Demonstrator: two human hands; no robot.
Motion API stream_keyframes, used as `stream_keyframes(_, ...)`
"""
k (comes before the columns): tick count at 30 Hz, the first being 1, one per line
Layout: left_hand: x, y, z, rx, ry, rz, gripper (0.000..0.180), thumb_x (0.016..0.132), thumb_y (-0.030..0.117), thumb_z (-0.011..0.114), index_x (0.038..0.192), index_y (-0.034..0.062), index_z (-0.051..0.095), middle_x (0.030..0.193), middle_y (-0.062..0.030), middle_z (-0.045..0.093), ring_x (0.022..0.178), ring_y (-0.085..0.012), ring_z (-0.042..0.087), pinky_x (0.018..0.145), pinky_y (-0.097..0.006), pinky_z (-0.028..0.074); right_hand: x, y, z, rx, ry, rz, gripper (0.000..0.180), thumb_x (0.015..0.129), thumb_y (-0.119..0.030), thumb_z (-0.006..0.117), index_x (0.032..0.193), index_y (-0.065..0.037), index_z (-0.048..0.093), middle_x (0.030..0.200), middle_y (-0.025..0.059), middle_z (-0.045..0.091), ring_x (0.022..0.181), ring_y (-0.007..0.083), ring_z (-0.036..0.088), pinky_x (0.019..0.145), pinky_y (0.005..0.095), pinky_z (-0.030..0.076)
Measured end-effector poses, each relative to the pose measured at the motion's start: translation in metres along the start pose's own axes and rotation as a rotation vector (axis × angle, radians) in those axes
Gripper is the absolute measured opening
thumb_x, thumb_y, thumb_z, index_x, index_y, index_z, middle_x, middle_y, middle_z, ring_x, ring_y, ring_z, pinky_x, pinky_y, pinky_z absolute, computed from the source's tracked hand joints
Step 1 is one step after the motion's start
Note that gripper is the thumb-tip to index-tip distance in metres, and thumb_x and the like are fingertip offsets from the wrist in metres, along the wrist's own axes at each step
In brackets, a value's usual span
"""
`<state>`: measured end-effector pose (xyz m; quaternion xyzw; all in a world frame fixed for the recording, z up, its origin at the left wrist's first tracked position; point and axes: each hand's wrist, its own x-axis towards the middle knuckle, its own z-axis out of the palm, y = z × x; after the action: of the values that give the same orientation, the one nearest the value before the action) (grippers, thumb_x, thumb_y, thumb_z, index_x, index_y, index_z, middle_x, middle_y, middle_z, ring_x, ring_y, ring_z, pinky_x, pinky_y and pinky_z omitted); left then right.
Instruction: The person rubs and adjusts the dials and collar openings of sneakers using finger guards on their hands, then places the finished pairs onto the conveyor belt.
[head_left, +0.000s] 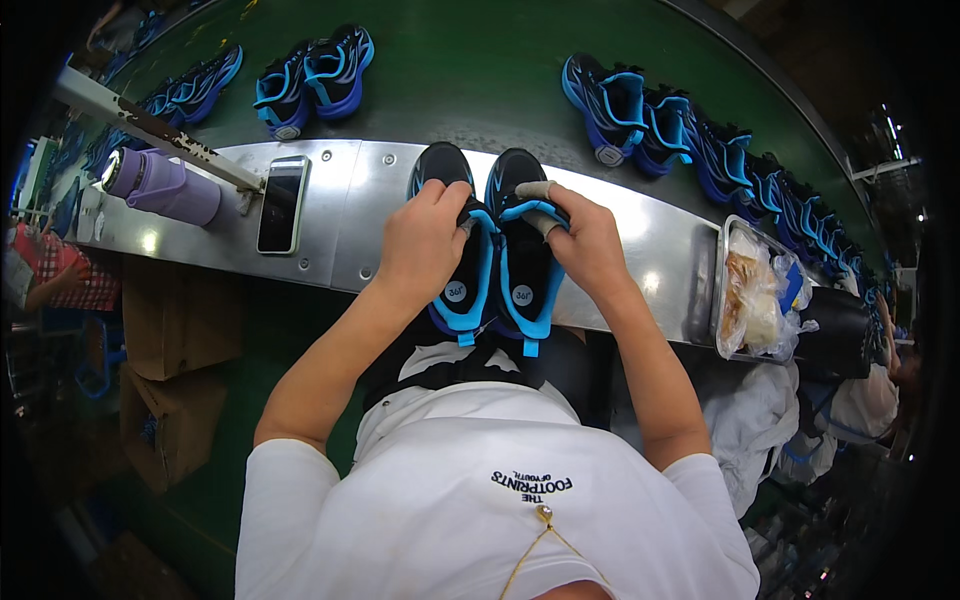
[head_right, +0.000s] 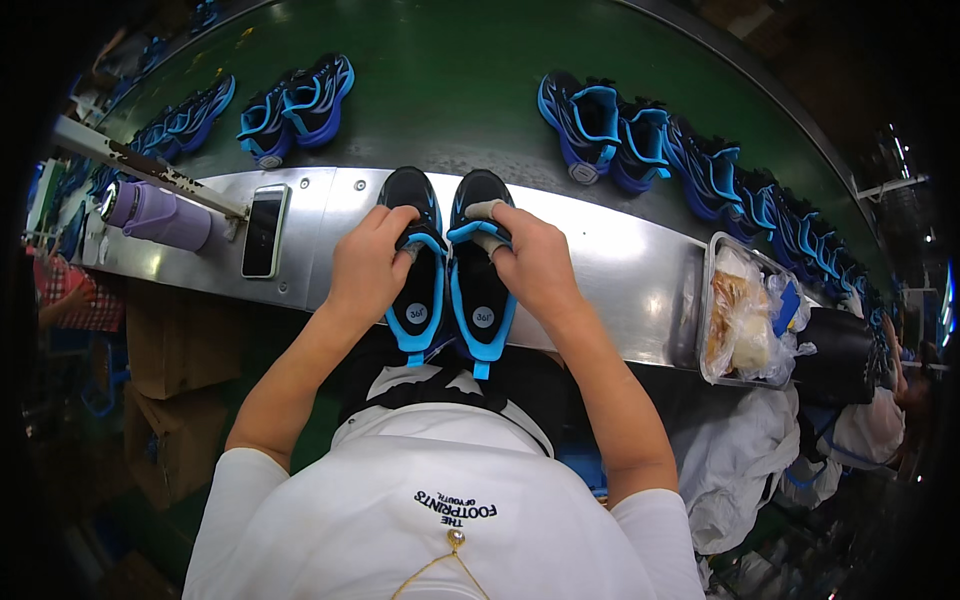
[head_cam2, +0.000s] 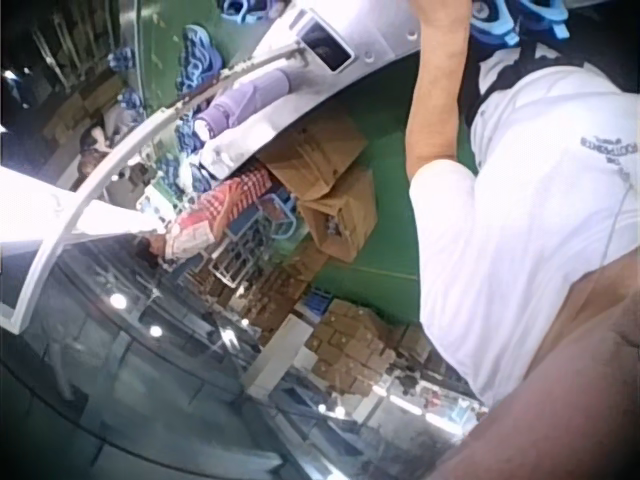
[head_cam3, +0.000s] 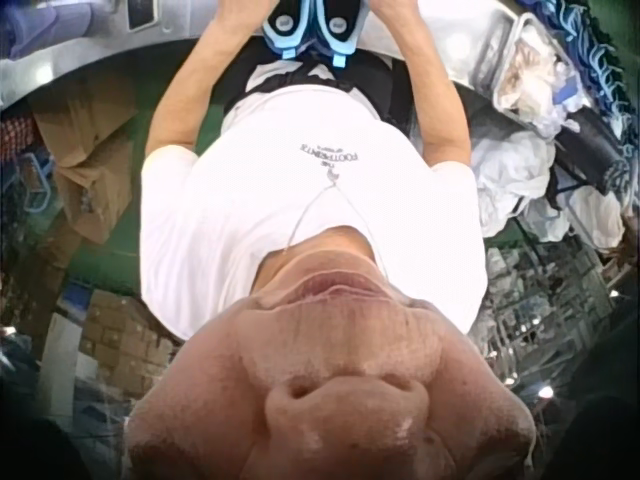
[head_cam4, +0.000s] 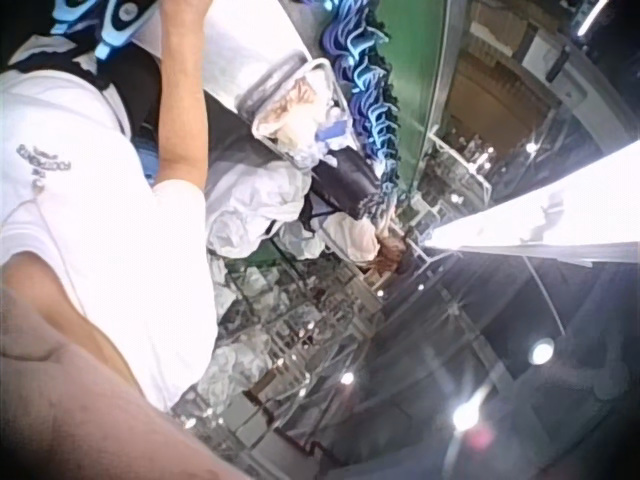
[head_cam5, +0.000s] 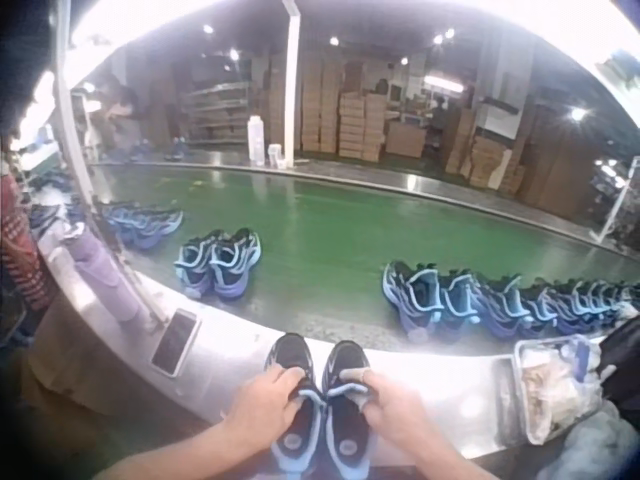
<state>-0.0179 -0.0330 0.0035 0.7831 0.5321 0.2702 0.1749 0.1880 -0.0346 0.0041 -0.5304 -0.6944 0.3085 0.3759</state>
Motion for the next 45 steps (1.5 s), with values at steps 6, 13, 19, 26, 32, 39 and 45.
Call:
stream_keyframes(6,-0.026,0.006,-0.012,-0.043,0.047,0.086,0.053,0.069,-0.01,0.058,0.117,0.0128,0.063,0.109,-0.0157,0.059,0.095,-0.0359,0.06,0.081,-0.04,0.05,-0.018,-0.018,-0.012,-0.201,-0.088,-0.135,0.045,0.072,0.003,0.07,0.115,-0.011,0.065,0.112,0.0151,0.059,0.103,0.0337,0.059,0.084,0.0372,0.051)
stream_keyframes(13,-0.051,0.012,0.001,0.101,-0.076,0.182,0.043,0.072,-0.004,0.06,0.11,0.0145,0.066,0.121,-0.0176,0.057,0.103,-0.035,0.058,0.087,-0.041,0.05,-0.044,-0.017,-0.018,-0.356,-0.147,-0.097,0.058,0.064,0.012,0.065,0.117,-0.012,0.065,0.114,0.014,0.055,0.106,0.0344,0.058,0.088,0.0379,0.051)
stream_keyframes(19,-0.051,0.003,-0.004,-0.065,-0.101,0.121,0.053,0.066,-0.011,0.056,0.109,0.0175,0.069,0.124,-0.0159,0.057,0.106,-0.0346,0.057,0.089,-0.041,0.048,-0.046,-0.011,-0.04,-0.272,-0.235,-0.009,0.056,0.062,0.012,0.063,0.113,-0.011,0.066,0.112,0.0117,0.058,0.107,0.0323,0.06,0.089,0.0379,0.051)
stream_keyframes(26,-0.052,0.0,0.003,0.06,-0.137,0.216,0.036,0.072,-0.004,0.057,0.1,0.0151,0.07,0.124,-0.0149,0.056,0.109,-0.035,0.053,0.09,-0.041,0.045,-0.058,-0.012,-0.023,-0.558,-0.154,-0.256,0.038,0.073,0.001,0.062,0.11,-0.008,0.062,0.115,0.0189,0.056,0.096,0.0362,0.061,0.079,0.0401,0.053)
stream_keyframes(32,-0.058,0.011,-0.006,0.206,-0.217,0.261,0.046,0.073,0.0,0.058,0.117,0.0115,0.064,0.146,-0.0187,0.038,0.119,-0.0385,0.047,0.095,-0.048,0.037,-0.077,-0.005,0.021,-0.662,-0.093,-0.314,0.045,0.082,-0.008,0.055,0.125,0.004,0.05,0.128,0.0344,0.044,0.114,0.0513,0.05,0.09,0.0441,0.052)
stream_keyframes(39,-0.043,0.012,-0.021,-0.075,-0.18,0.023,0.033,0.082,0.009,0.061,0.115,0.0052,0.06,0.123,-0.0209,0.057,0.108,-0.0379,0.054,0.092,-0.043,0.043,-0.069,-0.015,0.009,-0.18,-0.238,-0.186,0.052,0.087,-0.016,0.06,0.134,0.001,0.045,0.136,0.031,0.037,0.121,0.0473,0.041,0.107,0.048,0.034)
stream_keyframes(45,-0.045,0.014,-0.003,0.01,-0.027,0.075,0.028,0.07,0.002,0.064,0.098,0.0038,0.064,0.113,-0.0155,0.06,0.1,-0.036,0.055,0.086,-0.042,0.046,-0.077,0.001,0.023,-0.475,-0.145,-0.28,0.045,0.088,-0.014,0.055,0.13,0.001,0.05,0.132,0.0249,0.045,0.115,0.0441,0.047,0.101,0.0473,0.042)
